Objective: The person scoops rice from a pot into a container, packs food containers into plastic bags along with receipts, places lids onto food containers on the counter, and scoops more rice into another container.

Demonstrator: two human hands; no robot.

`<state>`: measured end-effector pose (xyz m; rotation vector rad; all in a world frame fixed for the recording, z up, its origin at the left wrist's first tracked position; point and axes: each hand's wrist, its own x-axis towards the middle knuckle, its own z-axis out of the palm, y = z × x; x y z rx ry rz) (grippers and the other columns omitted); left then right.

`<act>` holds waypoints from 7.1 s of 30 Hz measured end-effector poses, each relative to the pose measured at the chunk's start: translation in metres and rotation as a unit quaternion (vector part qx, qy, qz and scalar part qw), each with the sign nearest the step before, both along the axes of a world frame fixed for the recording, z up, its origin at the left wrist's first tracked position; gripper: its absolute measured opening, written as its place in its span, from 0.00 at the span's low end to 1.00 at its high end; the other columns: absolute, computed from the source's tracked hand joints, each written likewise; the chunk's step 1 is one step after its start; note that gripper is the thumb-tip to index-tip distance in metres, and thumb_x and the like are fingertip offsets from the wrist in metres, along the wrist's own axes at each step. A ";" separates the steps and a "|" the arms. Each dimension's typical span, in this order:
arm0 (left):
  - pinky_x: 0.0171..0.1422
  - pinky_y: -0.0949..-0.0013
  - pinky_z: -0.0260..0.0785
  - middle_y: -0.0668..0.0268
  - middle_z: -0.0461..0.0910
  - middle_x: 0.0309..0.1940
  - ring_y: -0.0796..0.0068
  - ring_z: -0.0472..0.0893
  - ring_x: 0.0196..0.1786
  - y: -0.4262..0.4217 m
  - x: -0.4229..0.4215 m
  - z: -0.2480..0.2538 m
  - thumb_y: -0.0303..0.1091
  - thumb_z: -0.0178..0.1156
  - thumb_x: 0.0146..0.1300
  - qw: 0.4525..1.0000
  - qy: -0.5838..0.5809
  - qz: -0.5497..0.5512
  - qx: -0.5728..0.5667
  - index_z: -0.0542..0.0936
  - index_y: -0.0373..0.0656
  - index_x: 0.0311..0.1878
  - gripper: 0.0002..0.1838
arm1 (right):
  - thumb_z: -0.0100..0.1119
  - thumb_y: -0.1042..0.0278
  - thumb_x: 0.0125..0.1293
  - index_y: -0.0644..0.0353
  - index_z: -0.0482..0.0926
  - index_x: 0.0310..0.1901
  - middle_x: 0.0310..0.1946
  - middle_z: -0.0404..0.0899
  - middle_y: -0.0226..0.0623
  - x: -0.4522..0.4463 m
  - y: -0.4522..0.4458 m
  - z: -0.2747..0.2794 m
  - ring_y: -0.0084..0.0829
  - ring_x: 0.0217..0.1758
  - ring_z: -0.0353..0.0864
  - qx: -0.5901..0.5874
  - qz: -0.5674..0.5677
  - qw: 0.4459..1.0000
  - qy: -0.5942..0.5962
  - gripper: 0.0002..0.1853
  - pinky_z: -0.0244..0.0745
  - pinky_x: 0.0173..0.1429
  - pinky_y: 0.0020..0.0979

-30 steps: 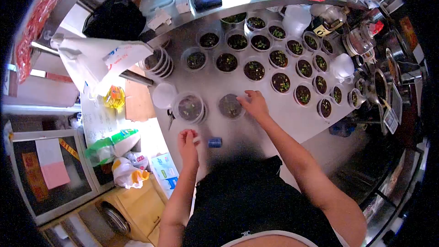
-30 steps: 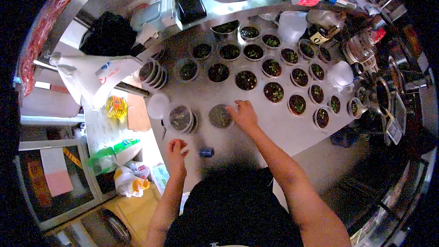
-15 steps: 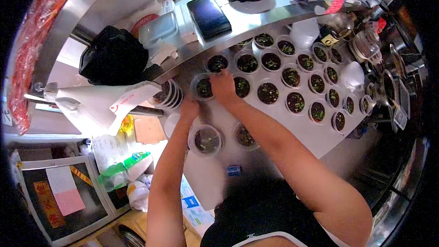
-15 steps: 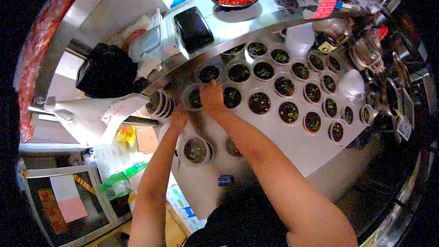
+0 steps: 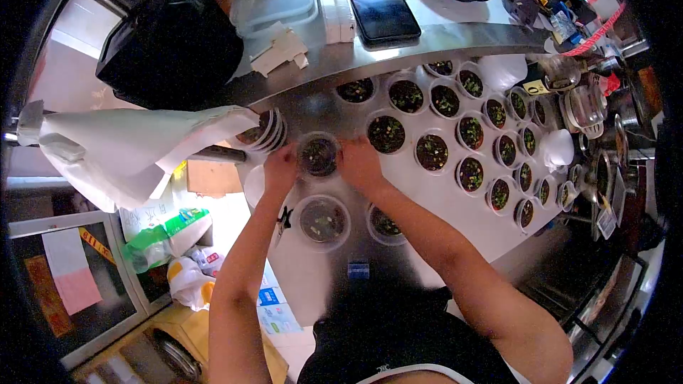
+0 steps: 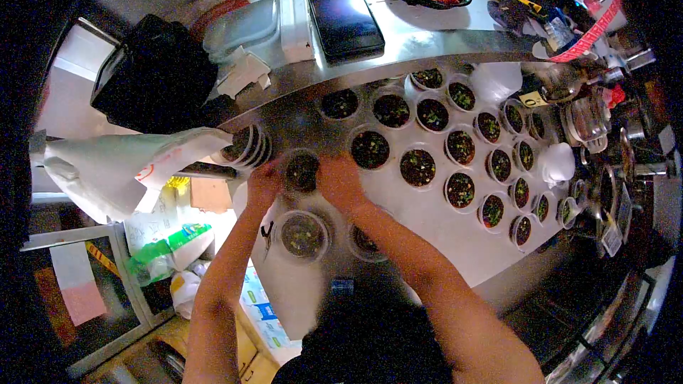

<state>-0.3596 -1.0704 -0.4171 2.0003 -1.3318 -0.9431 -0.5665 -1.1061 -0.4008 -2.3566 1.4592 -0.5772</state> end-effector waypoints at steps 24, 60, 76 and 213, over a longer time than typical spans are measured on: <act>0.25 0.65 0.72 0.59 0.81 0.26 0.70 0.79 0.21 -0.008 -0.002 -0.002 0.28 0.54 0.59 0.998 0.061 0.031 0.011 0.81 0.41 0.47 0.13 | 0.49 0.66 0.62 0.66 0.77 0.45 0.39 0.79 0.53 -0.007 -0.011 0.016 0.51 0.41 0.78 0.168 -0.033 0.981 -0.092 0.15 0.73 0.47 0.43; 0.37 0.64 0.77 0.60 0.74 0.43 0.66 0.79 0.40 -0.021 0.022 -0.081 0.27 0.56 0.59 0.974 0.109 -0.183 0.074 0.68 0.39 0.55 0.20 | 0.60 0.32 0.45 0.45 0.70 0.60 0.67 0.55 0.48 0.003 -0.015 0.017 0.52 0.72 0.48 -0.019 0.218 0.976 0.003 0.41 0.52 0.66 0.55; 0.43 0.63 0.74 0.61 0.74 0.44 0.69 0.79 0.38 0.098 -0.142 0.160 0.38 0.44 0.70 0.944 0.317 -0.051 0.068 0.64 0.43 0.48 0.10 | 0.39 0.54 0.71 0.63 0.68 0.58 0.50 0.76 0.53 -0.148 0.091 0.156 0.51 0.53 0.74 0.213 -0.053 0.885 -0.411 0.23 0.67 0.60 0.38; 0.39 0.69 0.73 0.65 0.69 0.55 0.70 0.76 0.46 0.176 -0.126 0.055 0.40 0.49 0.68 0.891 0.360 0.271 0.056 0.60 0.53 0.62 0.21 | 0.68 0.42 0.45 0.61 0.71 0.58 0.54 0.73 0.51 -0.054 0.120 0.072 0.47 0.59 0.70 0.369 -0.056 0.877 -0.302 0.41 0.64 0.64 0.41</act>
